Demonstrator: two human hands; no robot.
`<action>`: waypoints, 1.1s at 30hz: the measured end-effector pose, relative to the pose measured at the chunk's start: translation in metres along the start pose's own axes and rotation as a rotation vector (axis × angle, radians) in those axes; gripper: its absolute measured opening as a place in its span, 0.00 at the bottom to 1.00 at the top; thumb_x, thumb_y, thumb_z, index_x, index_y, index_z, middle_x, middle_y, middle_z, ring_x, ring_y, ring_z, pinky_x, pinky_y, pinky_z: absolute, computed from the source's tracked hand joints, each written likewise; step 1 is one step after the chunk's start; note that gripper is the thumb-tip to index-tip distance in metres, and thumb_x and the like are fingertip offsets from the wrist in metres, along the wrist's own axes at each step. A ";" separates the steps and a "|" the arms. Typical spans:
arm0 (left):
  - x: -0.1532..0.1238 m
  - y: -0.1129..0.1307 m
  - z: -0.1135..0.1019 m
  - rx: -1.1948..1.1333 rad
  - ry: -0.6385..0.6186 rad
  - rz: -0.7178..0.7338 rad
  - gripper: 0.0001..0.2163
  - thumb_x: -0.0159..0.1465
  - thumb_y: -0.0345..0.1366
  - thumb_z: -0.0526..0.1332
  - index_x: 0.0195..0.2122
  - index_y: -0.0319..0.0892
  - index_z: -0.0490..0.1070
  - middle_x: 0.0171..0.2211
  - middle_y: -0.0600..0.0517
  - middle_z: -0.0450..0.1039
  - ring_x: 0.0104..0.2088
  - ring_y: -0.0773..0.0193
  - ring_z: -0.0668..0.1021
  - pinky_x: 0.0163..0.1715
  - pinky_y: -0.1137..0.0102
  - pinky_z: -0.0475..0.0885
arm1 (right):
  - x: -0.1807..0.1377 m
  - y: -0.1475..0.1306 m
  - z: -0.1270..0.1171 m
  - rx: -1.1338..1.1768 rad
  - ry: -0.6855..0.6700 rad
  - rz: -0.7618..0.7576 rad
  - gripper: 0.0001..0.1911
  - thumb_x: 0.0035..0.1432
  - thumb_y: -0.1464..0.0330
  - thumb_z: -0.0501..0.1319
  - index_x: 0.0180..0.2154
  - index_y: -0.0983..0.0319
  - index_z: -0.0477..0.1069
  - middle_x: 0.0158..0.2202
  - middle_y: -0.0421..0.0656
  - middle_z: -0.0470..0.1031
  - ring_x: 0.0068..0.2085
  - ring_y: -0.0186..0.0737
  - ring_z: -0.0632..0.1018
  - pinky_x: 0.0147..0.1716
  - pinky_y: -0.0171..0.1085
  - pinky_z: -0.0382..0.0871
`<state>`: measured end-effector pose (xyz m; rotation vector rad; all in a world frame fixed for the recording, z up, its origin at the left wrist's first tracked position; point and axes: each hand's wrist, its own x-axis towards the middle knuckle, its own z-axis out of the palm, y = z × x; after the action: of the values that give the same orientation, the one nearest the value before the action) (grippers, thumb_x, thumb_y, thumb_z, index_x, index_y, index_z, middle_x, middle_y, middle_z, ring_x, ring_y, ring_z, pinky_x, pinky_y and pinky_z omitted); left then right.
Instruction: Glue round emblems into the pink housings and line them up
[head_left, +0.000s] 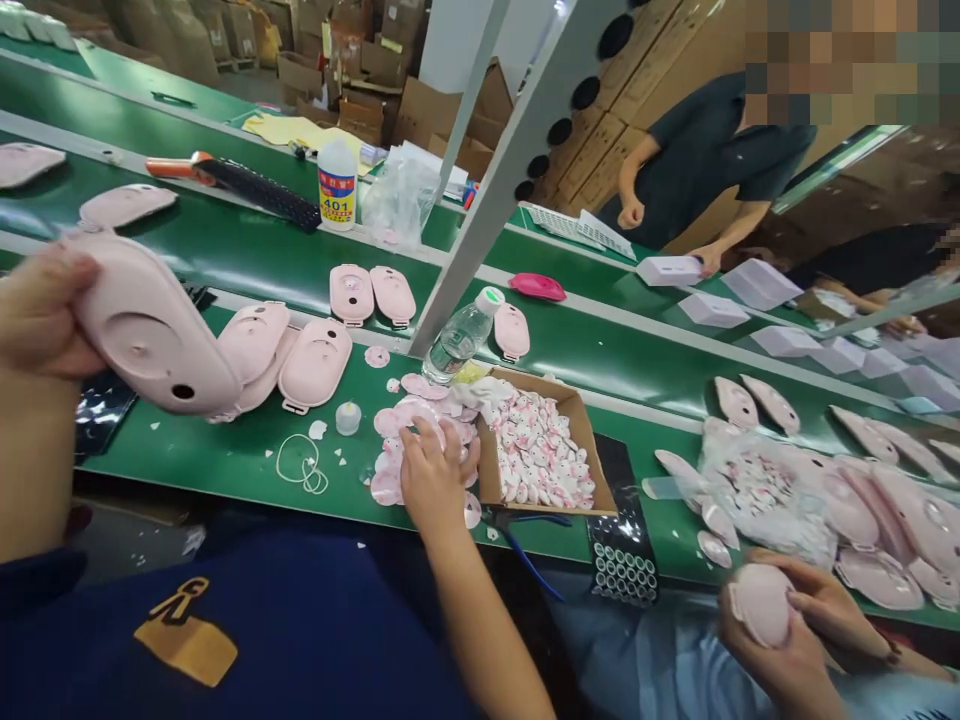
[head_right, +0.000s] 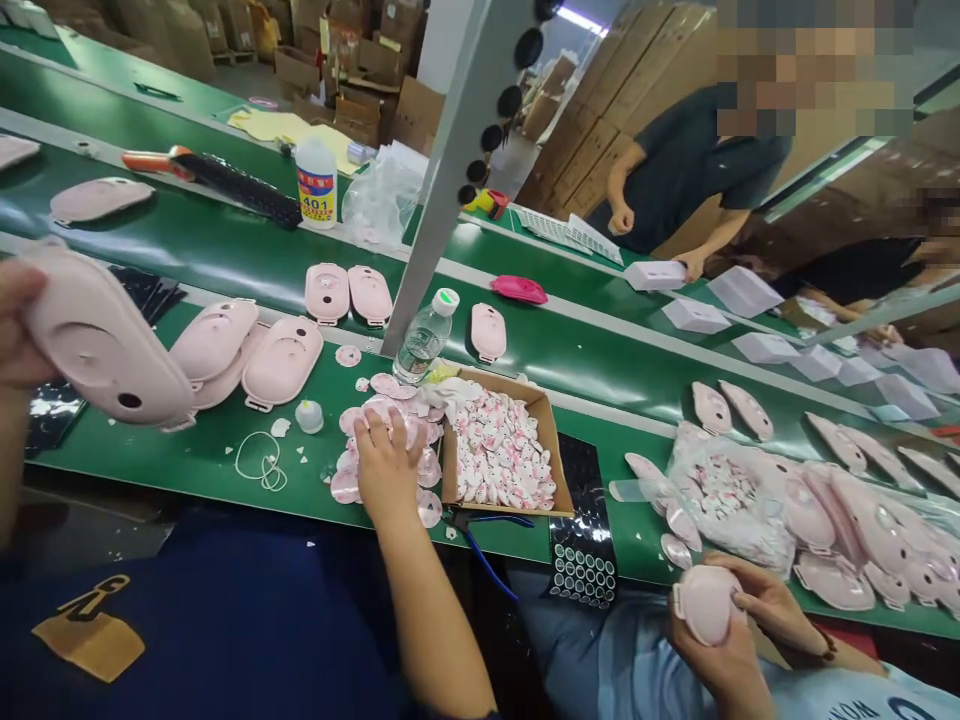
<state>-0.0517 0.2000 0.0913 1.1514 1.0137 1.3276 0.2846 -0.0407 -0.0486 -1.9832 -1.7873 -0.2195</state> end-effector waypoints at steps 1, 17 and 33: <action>-0.016 -0.006 0.009 -0.090 0.023 -0.117 0.08 0.62 0.30 0.60 0.41 0.32 0.73 0.30 0.55 0.79 0.28 0.67 0.78 0.31 0.73 0.78 | 0.013 0.006 0.002 -0.007 -0.105 -0.069 0.20 0.66 0.76 0.54 0.55 0.54 0.73 0.61 0.44 0.74 0.66 0.55 0.63 0.67 0.66 0.30; -0.117 -0.033 0.049 -0.540 0.068 -0.587 0.20 0.52 0.26 0.60 0.47 0.35 0.76 0.34 0.47 0.83 0.39 0.51 0.83 0.43 0.60 0.81 | 0.049 0.019 0.020 -0.051 -0.271 -0.055 0.16 0.65 0.77 0.55 0.45 0.58 0.79 0.44 0.45 0.82 0.47 0.44 0.75 0.54 0.47 0.52; -0.145 -0.036 0.047 -0.504 -0.040 -0.439 0.23 0.49 0.38 0.80 0.44 0.37 0.78 0.34 0.47 0.84 0.29 0.60 0.82 0.30 0.69 0.81 | 0.049 0.022 -0.032 0.059 -0.194 -0.327 0.14 0.68 0.69 0.56 0.40 0.56 0.81 0.44 0.45 0.83 0.46 0.44 0.80 0.55 0.49 0.65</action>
<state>-0.0022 0.0570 0.0519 0.5345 0.7812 1.1085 0.3192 -0.0113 -0.0049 -1.7120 -2.2122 -0.0770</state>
